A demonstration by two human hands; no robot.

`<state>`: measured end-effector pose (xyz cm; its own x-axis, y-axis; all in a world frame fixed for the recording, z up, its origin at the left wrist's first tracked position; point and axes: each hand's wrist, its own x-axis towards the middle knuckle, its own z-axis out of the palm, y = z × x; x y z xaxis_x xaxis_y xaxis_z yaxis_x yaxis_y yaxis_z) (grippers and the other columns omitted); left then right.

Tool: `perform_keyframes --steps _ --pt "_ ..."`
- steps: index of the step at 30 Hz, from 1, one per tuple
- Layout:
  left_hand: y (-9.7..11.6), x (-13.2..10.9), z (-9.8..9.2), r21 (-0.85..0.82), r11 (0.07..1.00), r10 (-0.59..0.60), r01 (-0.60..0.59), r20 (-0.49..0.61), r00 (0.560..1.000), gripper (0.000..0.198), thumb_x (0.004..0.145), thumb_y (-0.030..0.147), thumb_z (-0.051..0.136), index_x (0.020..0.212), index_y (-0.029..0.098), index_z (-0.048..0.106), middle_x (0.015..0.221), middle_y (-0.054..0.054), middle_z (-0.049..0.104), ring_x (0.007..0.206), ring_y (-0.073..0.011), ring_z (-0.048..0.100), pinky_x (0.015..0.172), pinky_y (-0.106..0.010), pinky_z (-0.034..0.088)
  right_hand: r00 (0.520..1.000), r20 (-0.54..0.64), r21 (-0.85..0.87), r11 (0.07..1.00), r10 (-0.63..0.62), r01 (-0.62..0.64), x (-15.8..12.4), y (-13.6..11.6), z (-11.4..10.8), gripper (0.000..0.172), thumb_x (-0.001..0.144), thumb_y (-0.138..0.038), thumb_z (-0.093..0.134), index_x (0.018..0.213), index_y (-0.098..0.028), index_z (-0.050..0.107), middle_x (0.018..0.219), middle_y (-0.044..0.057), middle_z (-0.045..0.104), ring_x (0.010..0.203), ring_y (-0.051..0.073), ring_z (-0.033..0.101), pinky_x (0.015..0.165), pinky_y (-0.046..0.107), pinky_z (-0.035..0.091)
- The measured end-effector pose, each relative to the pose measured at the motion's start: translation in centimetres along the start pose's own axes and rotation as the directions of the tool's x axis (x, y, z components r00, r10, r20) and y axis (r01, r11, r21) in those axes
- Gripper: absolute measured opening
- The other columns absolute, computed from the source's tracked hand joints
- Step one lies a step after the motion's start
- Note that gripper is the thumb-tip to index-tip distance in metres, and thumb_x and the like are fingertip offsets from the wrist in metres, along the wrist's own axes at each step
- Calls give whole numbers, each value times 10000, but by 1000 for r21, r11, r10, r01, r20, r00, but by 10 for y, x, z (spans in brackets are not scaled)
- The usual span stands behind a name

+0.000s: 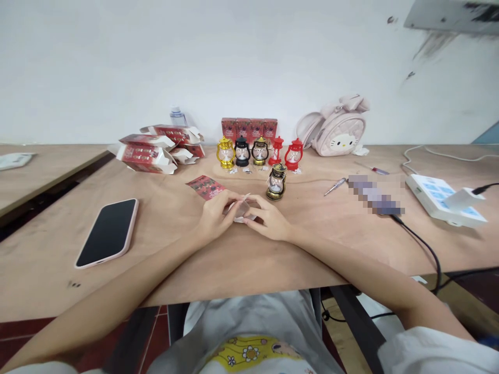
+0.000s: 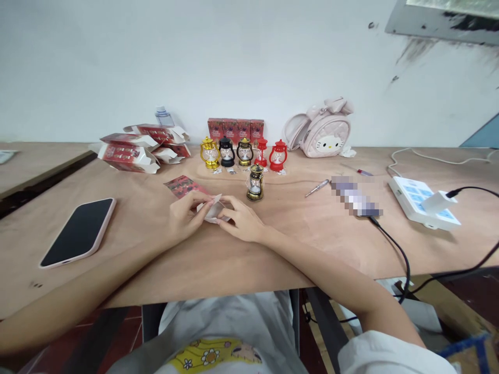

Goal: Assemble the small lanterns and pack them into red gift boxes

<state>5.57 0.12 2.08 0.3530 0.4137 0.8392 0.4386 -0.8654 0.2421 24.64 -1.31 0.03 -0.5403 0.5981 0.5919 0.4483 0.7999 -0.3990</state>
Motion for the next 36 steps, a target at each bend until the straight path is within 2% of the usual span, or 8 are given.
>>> perform_keyframes --steps 2,5,8,11,15,23,31,36 --pt "1 0 0 -3 1000 -6 6 13 1000 67 933 219 535 963 185 584 821 -8 689 692 -105 664 621 -203 525 999 30 -12 1000 18 -17 0 3 1 141 912 -253 545 881 -178 660 1306 132 523 1215 242 539 1041 422 458" --pt "0 -1 0 10 1000 13 -14 58 998 102 944 239 503 987 184 577 846 -28 691 742 -124 679 665 -227 543 994 76 -4 997 81 -81 1 6 1 204 915 -211 503 1044 -161 652 1285 140 571 1201 246 557 1038 423 454" --pt "-4 -3 0 36 998 36 -42 151 988 133 919 226 486 1022 191 561 942 -56 703 885 -165 689 811 -307 547 986 71 40 987 153 -156 2 9 1 302 893 -130 448 1141 -146 621 1223 129 628 1136 238 600 1000 411 474" --pt "-10 -3 -1 101 995 -50 27 242 969 237 839 216 507 1074 198 533 1068 -79 689 1076 -225 648 1035 -467 422 979 33 82 976 200 -202 3 10 1 332 863 -91 429 1126 -139 625 1154 116 663 1065 233 631 951 392 495" --pt "-14 0 -4 156 975 -197 155 301 933 411 770 271 544 1174 208 505 1193 -102 650 1236 -283 551 1135 -559 208 979 0 110 973 203 -202 3 11 1 380 826 -75 458 1164 -158 609 1190 102 652 1125 235 604 991 393 469" --pt "-19 10 -12 114 992 -100 47 526 845 466 771 290 515 1234 263 560 1349 -76 592 1322 -295 470 1117 -548 130 975 -1 121 968 223 -221 2 13 3 468 723 -32 517 1166 -162 597 1193 101 640 1124 243 595 990 398 473" --pt "-20 9 -13 124 992 -64 -4 539 840 498 777 322 522 1272 272 546 1379 -83 567 1333 -296 458 1116 -543 109 978 11 124 970 208 -207 2 15 4 433 749 -66 532 1168 -166 579 1207 112 616 1144 241 577 1018 410 449" --pt "-18 3 -7 208 978 -111 23 426 898 532 800 360 546 1322 261 507 1426 -105 516 1361 -314 417 1131 -561 46 958 0 144 948 287 -284 3 10 2 516 730 -88 573 1241 -145 534 1214 120 604 1105 254 571 984 431 459"
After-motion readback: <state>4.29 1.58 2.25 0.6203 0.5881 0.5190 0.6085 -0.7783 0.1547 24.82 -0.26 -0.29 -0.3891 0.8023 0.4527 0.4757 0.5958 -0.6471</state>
